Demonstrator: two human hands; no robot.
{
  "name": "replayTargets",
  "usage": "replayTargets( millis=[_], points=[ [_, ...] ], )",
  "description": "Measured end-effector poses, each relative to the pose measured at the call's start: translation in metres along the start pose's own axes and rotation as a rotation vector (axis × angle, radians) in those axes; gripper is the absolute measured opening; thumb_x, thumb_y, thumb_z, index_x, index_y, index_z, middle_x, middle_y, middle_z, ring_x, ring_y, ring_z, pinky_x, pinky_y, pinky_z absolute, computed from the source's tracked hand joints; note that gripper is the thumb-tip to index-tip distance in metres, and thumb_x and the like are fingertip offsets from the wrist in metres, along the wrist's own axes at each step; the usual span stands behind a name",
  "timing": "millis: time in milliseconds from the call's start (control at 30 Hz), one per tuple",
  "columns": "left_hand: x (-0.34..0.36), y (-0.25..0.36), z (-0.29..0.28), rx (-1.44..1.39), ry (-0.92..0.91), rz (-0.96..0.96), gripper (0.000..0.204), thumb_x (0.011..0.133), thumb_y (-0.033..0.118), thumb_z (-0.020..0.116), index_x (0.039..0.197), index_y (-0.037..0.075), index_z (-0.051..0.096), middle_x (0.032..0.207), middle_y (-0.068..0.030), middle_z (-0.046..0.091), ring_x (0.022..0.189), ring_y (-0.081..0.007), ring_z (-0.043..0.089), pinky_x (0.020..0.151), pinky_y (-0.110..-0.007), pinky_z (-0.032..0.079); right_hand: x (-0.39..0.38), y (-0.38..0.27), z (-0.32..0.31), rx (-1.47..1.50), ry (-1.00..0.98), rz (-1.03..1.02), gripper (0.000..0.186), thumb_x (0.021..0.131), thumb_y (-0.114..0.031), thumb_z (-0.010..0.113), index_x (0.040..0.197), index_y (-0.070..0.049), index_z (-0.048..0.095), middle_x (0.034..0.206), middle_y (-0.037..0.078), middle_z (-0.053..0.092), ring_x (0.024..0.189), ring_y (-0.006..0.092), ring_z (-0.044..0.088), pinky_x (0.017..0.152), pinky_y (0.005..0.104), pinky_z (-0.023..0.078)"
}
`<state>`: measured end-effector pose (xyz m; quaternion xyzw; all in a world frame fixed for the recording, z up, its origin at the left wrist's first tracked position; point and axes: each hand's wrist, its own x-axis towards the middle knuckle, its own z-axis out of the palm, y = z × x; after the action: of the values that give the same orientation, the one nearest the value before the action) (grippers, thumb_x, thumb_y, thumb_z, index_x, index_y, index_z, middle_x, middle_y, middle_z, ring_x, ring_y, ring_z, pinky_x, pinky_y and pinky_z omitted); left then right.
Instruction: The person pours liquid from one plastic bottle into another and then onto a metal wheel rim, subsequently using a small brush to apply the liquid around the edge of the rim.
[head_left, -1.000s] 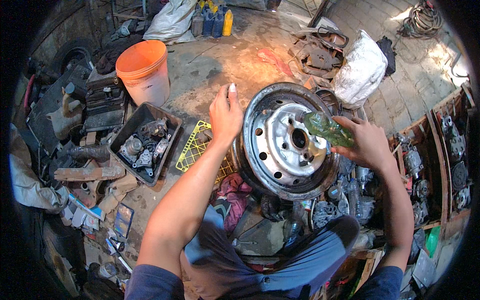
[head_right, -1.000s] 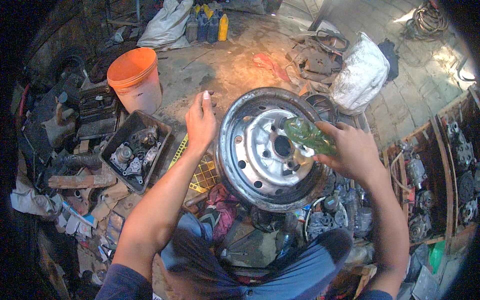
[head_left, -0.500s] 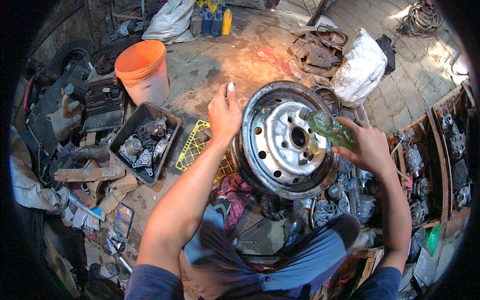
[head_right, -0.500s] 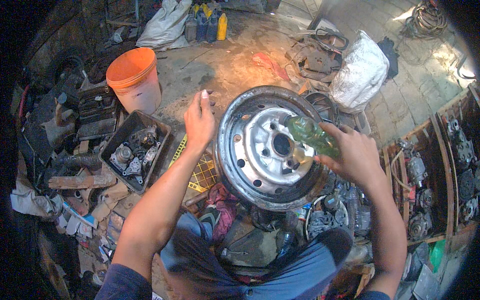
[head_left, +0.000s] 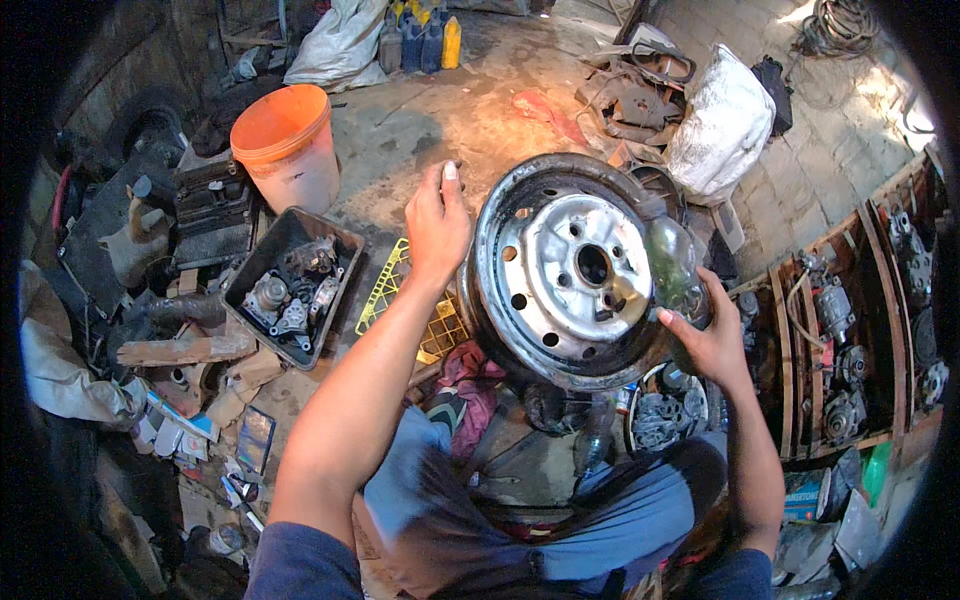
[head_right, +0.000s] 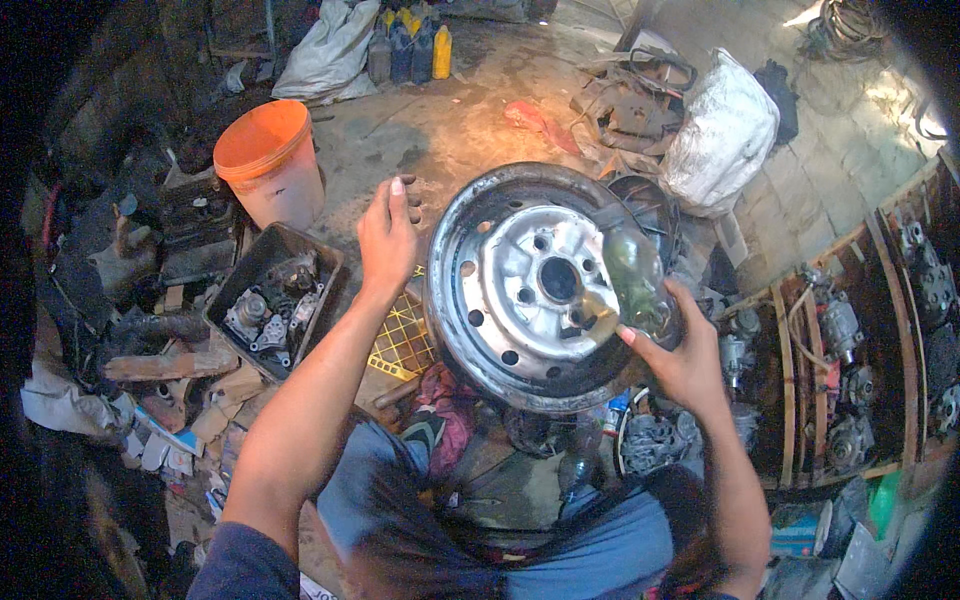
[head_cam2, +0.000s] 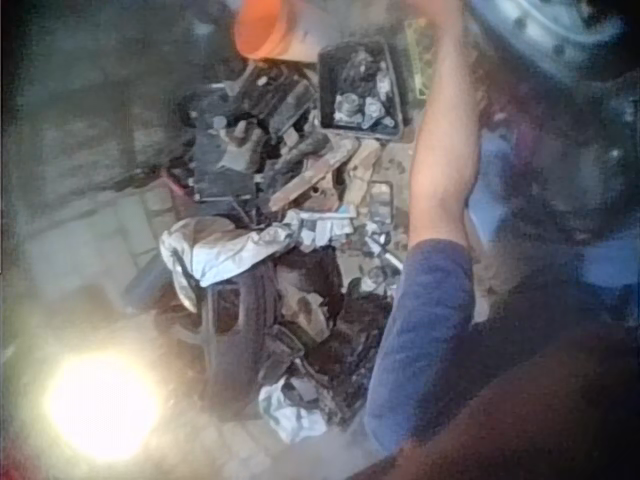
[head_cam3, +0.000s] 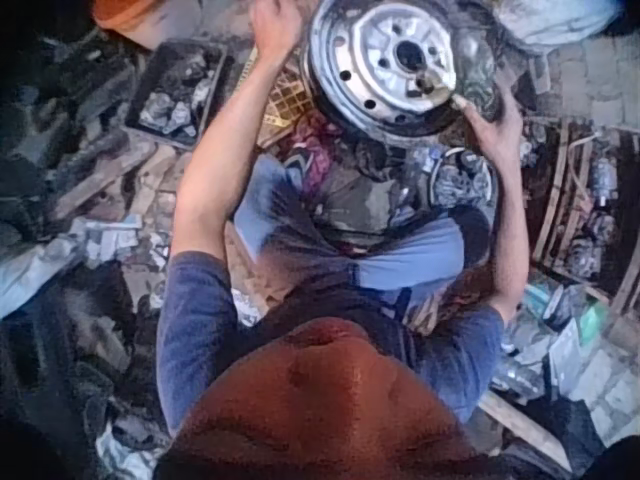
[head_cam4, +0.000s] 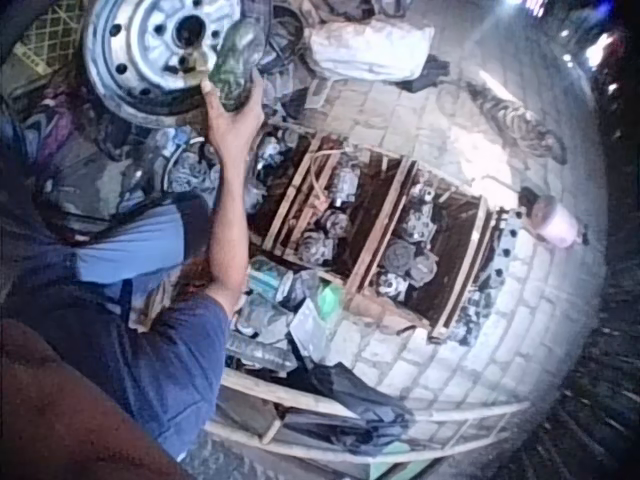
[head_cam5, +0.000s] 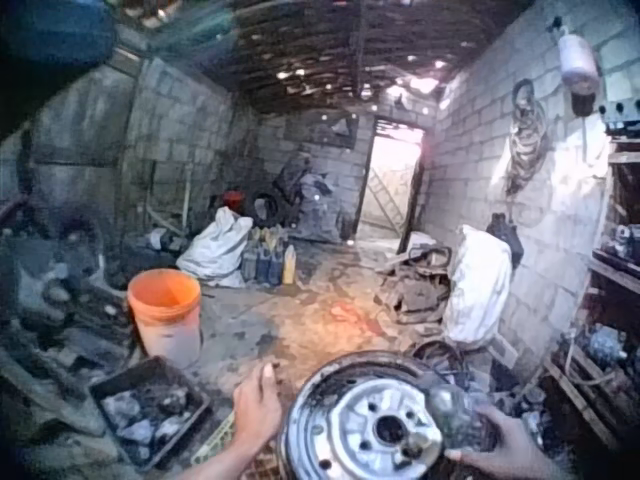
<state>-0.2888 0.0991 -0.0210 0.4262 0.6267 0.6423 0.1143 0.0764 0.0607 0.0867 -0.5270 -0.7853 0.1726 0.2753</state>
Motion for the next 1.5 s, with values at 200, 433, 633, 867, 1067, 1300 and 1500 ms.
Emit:
replayTargets(
  millis=[200,433,633,867,1067,1300,1500],
  points=[
    [-0.017,0.025,0.0,-0.002,-0.069,0.186,0.037,0.11,0.029,0.042,0.12,0.001,0.065,0.106,-0.0233,0.068,0.101,-0.0405,0.066,0.091,-0.047,0.05,-0.045,0.014,0.017,0.345,0.136,0.027,0.067,0.085,-0.006,0.082,0.143,0.001,0.048,0.128,0.012,0.065,0.114,0.0188,0.062,0.103,0.0353,0.047],
    [-0.053,0.069,-0.006,0.03,-0.059,0.526,0.04,0.109,0.032,0.043,0.114,0.001,0.067,0.1,-0.0191,0.066,0.098,-0.0359,0.063,0.088,-0.042,0.049,-0.11,0.051,0.036,0.585,0.314,0.146,0.064,0.086,-0.005,0.081,0.142,0.0,0.05,0.127,0.011,0.064,0.117,0.0185,0.06,0.105,0.0353,0.045],
    [-0.158,0.106,-0.003,-0.127,-0.594,0.364,0.029,0.104,0.024,0.052,0.098,-0.002,0.064,0.087,-0.0192,0.065,0.083,-0.037,0.066,0.076,-0.042,0.051,-0.147,0.092,0.065,0.602,0.29,0.279,0.047,0.091,-0.021,0.08,0.128,0.0,0.059,0.121,0.011,0.068,0.109,0.0213,0.063,0.1,0.0368,0.048],
    [-0.259,0.082,0.022,0.01,-0.482,0.598,0.013,0.085,0.008,0.07,0.079,-0.001,0.063,0.085,-0.015,0.065,0.087,-0.0356,0.064,0.081,-0.046,0.05,-0.198,0.151,0.159,0.287,0.069,0.229,0.063,0.078,-0.037,0.089,0.121,0.0,0.064,0.112,0.021,0.072,0.108,0.0336,0.07,0.093,0.0455,0.053],
    [-0.307,0.022,0.012,0.152,-0.858,0.401,0.019,0.079,0.011,0.075,0.087,-0.002,0.063,0.096,-0.0177,0.066,0.097,-0.0356,0.064,0.095,-0.045,0.052,-0.227,0.144,0.182,0.253,-0.433,0.183,0.066,0.071,-0.03,0.088,0.128,-0.005,0.065,0.136,0.023,0.059,0.126,0.0376,0.06,0.103,0.0462,0.051],
    [-0.347,-0.044,0.024,0.257,-1.551,0.044,0.082,0.086,0.033,0.079,0.153,0.01,0.04,0.139,-0.0233,0.06,0.126,-0.0439,0.058,0.105,-0.051,0.048,-0.278,0.2,0.221,0.134,-0.574,0.126,0.063,0.075,-0.023,0.085,0.133,-0.011,0.066,0.126,0.021,0.06,0.117,0.0437,0.06,0.099,0.0496,0.051],
    [-0.36,-0.055,0.047,0.608,-1.712,0.076,0.069,0.086,0.042,0.078,0.145,0.02,0.052,0.118,-0.0178,0.071,0.111,-0.0404,0.067,0.093,-0.055,0.053,-0.271,0.233,0.227,0.187,-0.702,0.109,0.047,0.08,-0.017,0.08,0.126,-0.009,0.072,0.11,0.025,0.07,0.104,0.0433,0.067,0.094,0.048,0.053]
  ],
)
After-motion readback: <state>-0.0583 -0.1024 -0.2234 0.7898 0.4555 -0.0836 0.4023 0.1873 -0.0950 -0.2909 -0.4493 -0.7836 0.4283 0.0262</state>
